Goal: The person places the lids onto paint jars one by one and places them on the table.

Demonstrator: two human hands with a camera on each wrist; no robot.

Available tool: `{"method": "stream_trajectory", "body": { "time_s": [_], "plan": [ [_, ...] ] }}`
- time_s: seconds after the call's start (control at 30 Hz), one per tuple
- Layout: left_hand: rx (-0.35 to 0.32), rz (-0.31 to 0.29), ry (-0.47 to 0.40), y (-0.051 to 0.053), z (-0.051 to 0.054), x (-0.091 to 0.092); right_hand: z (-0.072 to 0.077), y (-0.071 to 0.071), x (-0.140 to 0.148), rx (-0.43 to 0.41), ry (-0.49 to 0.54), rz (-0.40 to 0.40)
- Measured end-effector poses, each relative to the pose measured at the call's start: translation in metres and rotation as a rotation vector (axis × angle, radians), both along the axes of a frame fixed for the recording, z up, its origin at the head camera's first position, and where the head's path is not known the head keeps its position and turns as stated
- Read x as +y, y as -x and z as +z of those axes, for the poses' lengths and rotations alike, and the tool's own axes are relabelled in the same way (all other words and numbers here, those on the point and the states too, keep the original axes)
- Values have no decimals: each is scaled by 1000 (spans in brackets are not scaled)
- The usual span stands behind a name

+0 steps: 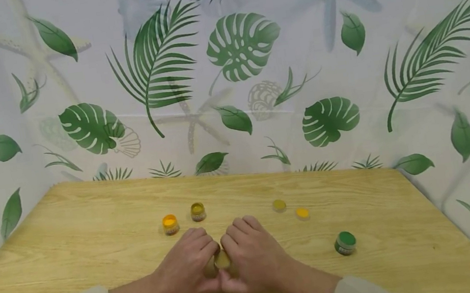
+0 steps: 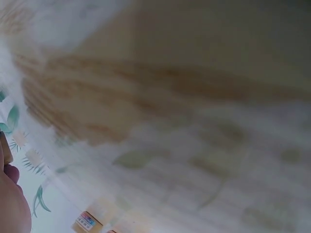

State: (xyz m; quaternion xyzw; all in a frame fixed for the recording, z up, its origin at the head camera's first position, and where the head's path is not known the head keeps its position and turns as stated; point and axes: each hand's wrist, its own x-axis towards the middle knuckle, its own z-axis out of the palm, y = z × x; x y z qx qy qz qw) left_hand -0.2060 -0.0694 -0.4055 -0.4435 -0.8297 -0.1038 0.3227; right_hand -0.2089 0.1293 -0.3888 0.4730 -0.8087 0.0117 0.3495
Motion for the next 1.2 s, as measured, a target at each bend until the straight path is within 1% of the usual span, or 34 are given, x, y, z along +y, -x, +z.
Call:
{"method": "stream_trajectory", "body": {
  "time_s": [0.2,0.37,0.53,0.63,0.73,0.83,0.93,1.0,1.07,1.13,1.2],
  "plan": [
    [10,-34,-23,1,0,1,1,0,2,-18,25,33],
    [0,-52,-26,2,1,0,1,1,3,-22,44,55],
    [5,-60,-39,2,1,-1,1,1,3,-10,47,42],
    [10,-55,-54,2,0,-1,0,1,3,9,62,17],
    [18,-32,-65,2,0,-2,0,2,2,45,85,-16],
    [27,-13,-65,2,0,-2,1,3,2,82,98,-41],
    [25,-5,-50,1,0,-2,2,3,2,110,98,-47],
    [18,1,-34,1,0,-2,1,2,2,100,102,-53],
    [13,5,-29,1,0,-3,2,2,3,68,103,-62],
    [12,11,-36,1,0,-3,2,1,3,26,103,-65],
    [13,10,-57,1,0,-3,2,0,3,-1,103,-51]
  ]
}}
